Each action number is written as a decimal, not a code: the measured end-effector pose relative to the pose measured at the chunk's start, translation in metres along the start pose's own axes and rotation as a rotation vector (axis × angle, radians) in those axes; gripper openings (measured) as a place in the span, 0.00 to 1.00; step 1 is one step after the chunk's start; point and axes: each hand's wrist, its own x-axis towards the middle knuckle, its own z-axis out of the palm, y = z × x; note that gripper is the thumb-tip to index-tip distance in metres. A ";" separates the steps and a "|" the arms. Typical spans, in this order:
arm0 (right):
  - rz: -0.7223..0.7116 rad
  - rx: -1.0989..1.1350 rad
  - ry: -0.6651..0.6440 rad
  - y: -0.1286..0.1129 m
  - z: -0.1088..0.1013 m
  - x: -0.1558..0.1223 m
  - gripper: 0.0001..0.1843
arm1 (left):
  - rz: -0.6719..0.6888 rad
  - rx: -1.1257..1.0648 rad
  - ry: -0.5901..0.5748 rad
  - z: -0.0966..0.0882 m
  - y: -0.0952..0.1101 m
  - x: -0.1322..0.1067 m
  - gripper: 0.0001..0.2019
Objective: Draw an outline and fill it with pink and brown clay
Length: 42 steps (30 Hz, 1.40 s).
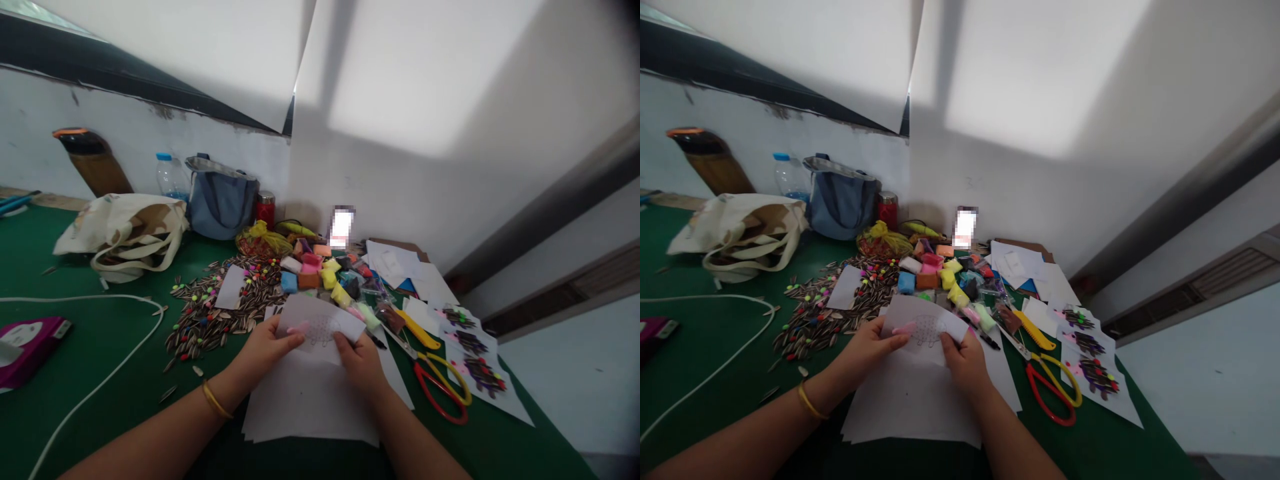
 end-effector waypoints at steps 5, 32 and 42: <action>0.027 0.013 -0.051 0.002 0.002 -0.001 0.23 | -0.023 -0.055 0.025 0.004 0.001 -0.002 0.27; 0.124 0.049 0.066 0.006 -0.004 0.006 0.27 | 0.363 0.286 0.120 -0.009 -0.001 0.008 0.24; 0.128 0.094 -0.001 0.005 -0.004 0.007 0.24 | 0.444 0.631 0.143 -0.015 -0.005 0.009 0.11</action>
